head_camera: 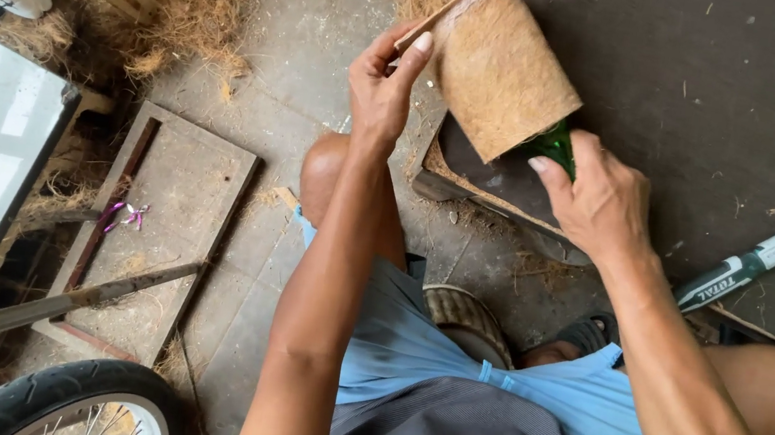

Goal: Trimming the edges of a coconut fiber sleeve with scissors and fitting it onto a glass bottle.

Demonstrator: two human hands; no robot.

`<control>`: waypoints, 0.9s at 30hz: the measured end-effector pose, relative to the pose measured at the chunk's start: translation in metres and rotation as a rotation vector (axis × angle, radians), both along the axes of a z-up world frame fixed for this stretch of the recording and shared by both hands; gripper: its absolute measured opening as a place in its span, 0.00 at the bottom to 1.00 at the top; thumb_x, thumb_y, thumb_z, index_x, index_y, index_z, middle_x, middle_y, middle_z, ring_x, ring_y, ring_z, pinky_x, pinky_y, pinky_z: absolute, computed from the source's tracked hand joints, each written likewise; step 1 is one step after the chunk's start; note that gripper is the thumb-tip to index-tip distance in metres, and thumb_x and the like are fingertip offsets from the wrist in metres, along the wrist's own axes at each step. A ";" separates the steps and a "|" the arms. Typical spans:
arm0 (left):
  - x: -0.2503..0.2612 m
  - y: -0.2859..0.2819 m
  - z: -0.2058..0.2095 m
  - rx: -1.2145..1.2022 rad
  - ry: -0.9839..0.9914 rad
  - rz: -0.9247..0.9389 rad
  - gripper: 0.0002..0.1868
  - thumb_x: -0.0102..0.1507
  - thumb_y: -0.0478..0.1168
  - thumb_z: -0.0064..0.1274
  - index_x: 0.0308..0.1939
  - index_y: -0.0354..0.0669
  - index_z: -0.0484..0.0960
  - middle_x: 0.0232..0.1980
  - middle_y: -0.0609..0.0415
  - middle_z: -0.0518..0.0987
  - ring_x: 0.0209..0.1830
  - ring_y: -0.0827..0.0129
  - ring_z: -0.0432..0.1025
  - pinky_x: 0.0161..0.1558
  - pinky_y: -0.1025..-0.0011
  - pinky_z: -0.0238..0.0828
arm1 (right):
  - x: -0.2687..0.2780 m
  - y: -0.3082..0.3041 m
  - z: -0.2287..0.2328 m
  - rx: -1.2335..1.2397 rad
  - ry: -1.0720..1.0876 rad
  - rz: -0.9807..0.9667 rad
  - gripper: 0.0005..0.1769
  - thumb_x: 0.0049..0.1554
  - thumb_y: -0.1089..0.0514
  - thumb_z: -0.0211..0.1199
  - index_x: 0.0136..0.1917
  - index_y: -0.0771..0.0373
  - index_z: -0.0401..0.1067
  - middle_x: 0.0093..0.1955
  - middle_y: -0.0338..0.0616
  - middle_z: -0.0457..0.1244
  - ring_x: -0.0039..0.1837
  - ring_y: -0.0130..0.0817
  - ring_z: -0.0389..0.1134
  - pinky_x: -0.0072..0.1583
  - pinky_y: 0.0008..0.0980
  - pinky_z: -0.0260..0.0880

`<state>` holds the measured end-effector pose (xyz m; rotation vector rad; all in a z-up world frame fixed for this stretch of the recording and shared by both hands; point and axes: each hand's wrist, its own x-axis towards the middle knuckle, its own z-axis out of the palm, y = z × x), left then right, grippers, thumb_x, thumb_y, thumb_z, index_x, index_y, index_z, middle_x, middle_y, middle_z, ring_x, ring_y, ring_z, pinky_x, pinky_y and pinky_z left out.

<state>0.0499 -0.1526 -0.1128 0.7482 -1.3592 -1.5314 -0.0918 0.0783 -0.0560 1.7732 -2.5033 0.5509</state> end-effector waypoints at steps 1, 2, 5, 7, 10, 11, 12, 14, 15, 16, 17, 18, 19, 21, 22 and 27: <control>0.000 0.000 0.000 -0.009 -0.020 -0.004 0.18 0.59 0.51 0.59 0.48 0.45 0.84 0.35 0.53 0.83 0.35 0.69 0.74 0.37 0.69 0.71 | 0.000 -0.001 0.000 -0.097 0.032 0.042 0.17 0.67 0.52 0.58 0.53 0.72 0.65 0.32 0.54 0.65 0.28 0.42 0.64 0.29 0.37 0.65; -0.001 0.000 0.000 -0.017 -0.037 -0.006 0.18 0.59 0.53 0.59 0.45 0.47 0.85 0.29 0.57 0.82 0.30 0.72 0.73 0.33 0.70 0.68 | -0.002 -0.001 0.001 -0.194 0.068 0.087 0.21 0.70 0.50 0.53 0.56 0.75 0.65 0.33 0.54 0.64 0.29 0.40 0.63 0.28 0.34 0.64; -0.002 0.000 -0.001 0.004 -0.101 -0.004 0.15 0.59 0.50 0.57 0.41 0.44 0.83 0.33 0.53 0.80 0.33 0.68 0.71 0.34 0.69 0.72 | 0.005 -0.003 0.004 0.021 -0.078 -0.018 0.16 0.67 0.53 0.59 0.47 0.67 0.61 0.28 0.53 0.63 0.24 0.43 0.63 0.27 0.39 0.63; 0.003 0.001 0.000 0.000 -0.065 -0.020 0.13 0.59 0.45 0.57 0.43 0.43 0.82 0.36 0.52 0.80 0.36 0.66 0.73 0.40 0.65 0.74 | 0.007 -0.005 0.002 -0.048 -0.032 -0.004 0.16 0.68 0.52 0.57 0.50 0.69 0.63 0.29 0.50 0.62 0.25 0.39 0.61 0.26 0.35 0.62; 0.001 -0.002 0.003 -0.021 0.028 -0.087 0.16 0.59 0.38 0.56 0.51 0.42 0.79 0.44 0.48 0.81 0.45 0.60 0.77 0.51 0.59 0.77 | 0.017 -0.005 0.016 -0.157 0.052 -0.003 0.18 0.67 0.52 0.59 0.56 0.72 0.65 0.38 0.53 0.64 0.31 0.43 0.63 0.32 0.37 0.64; 0.004 0.000 0.002 -0.027 0.063 -0.132 0.20 0.60 0.36 0.56 0.57 0.41 0.77 0.50 0.44 0.82 0.51 0.56 0.78 0.55 0.56 0.79 | 0.024 -0.002 0.022 -0.187 0.066 -0.012 0.21 0.64 0.52 0.62 0.60 0.72 0.66 0.45 0.59 0.67 0.37 0.51 0.68 0.38 0.43 0.67; 0.004 -0.001 0.004 -0.024 0.059 -0.136 0.20 0.60 0.36 0.56 0.57 0.41 0.77 0.50 0.44 0.82 0.51 0.56 0.78 0.55 0.56 0.79 | 0.025 -0.001 0.022 -0.184 0.063 -0.016 0.21 0.64 0.52 0.62 0.60 0.72 0.66 0.45 0.59 0.67 0.37 0.51 0.68 0.38 0.43 0.67; 0.003 -0.001 0.007 0.086 0.368 -0.294 0.15 0.57 0.20 0.48 0.45 0.35 0.78 0.41 0.50 0.78 0.39 0.69 0.71 0.44 0.74 0.72 | 0.028 0.003 0.022 -0.229 0.029 -0.031 0.21 0.66 0.51 0.60 0.58 0.74 0.64 0.42 0.59 0.65 0.35 0.49 0.66 0.37 0.42 0.66; 0.002 0.001 0.004 0.092 0.365 -0.301 0.15 0.57 0.20 0.48 0.45 0.35 0.78 0.41 0.50 0.78 0.39 0.69 0.71 0.44 0.74 0.72 | 0.030 0.004 0.023 -0.225 0.026 -0.039 0.21 0.66 0.51 0.60 0.58 0.74 0.64 0.42 0.59 0.65 0.35 0.49 0.66 0.37 0.42 0.66; 0.000 0.000 0.003 0.065 0.345 -0.275 0.14 0.57 0.20 0.46 0.43 0.36 0.77 0.40 0.51 0.77 0.39 0.70 0.70 0.43 0.75 0.71 | 0.030 0.003 0.025 -0.242 0.057 -0.038 0.22 0.67 0.49 0.58 0.59 0.73 0.64 0.42 0.58 0.65 0.35 0.47 0.66 0.37 0.42 0.67; -0.002 -0.001 0.002 0.038 0.324 -0.249 0.14 0.57 0.19 0.45 0.42 0.36 0.76 0.39 0.52 0.75 0.38 0.71 0.68 0.43 0.76 0.70 | 0.031 0.001 0.027 -0.258 0.087 -0.038 0.24 0.68 0.47 0.57 0.59 0.73 0.63 0.42 0.57 0.65 0.35 0.46 0.67 0.37 0.41 0.68; 0.000 -0.002 0.001 0.041 0.323 -0.256 0.14 0.57 0.19 0.45 0.42 0.36 0.76 0.39 0.52 0.75 0.38 0.71 0.68 0.43 0.76 0.70 | 0.029 0.000 0.013 -0.256 0.087 -0.045 0.24 0.68 0.47 0.57 0.59 0.73 0.63 0.42 0.57 0.65 0.35 0.46 0.67 0.37 0.41 0.68; 0.002 -0.003 0.000 -0.003 0.274 -0.255 0.16 0.55 0.18 0.42 0.41 0.39 0.73 0.38 0.54 0.72 0.36 0.73 0.65 0.39 0.78 0.67 | 0.028 0.000 0.000 -0.240 0.087 -0.025 0.20 0.67 0.50 0.58 0.56 0.72 0.63 0.39 0.54 0.64 0.32 0.41 0.64 0.32 0.36 0.66; 0.002 -0.006 0.002 -0.053 0.230 -0.258 0.19 0.52 0.17 0.39 0.40 0.41 0.71 0.36 0.57 0.68 0.34 0.74 0.62 0.36 0.79 0.63 | 0.025 -0.001 -0.012 -0.230 0.092 -0.007 0.16 0.67 0.52 0.59 0.53 0.70 0.63 0.37 0.50 0.63 0.29 0.37 0.62 0.28 0.32 0.65; 0.007 -0.007 0.005 0.065 0.240 -0.322 0.27 0.48 0.19 0.41 0.52 0.38 0.67 0.48 0.48 0.72 0.43 0.65 0.68 0.39 0.71 0.72 | 0.027 0.000 -0.013 -0.195 0.107 -0.001 0.18 0.64 0.54 0.62 0.56 0.71 0.64 0.36 0.51 0.63 0.29 0.39 0.62 0.29 0.35 0.65; 0.017 -0.017 0.003 -0.100 0.135 -0.488 0.46 0.57 0.49 0.54 0.77 0.52 0.51 0.80 0.38 0.55 0.80 0.39 0.50 0.69 0.33 0.59 | 0.033 0.001 0.000 -0.113 0.173 0.002 0.25 0.61 0.52 0.66 0.63 0.71 0.67 0.37 0.52 0.63 0.30 0.42 0.65 0.32 0.38 0.66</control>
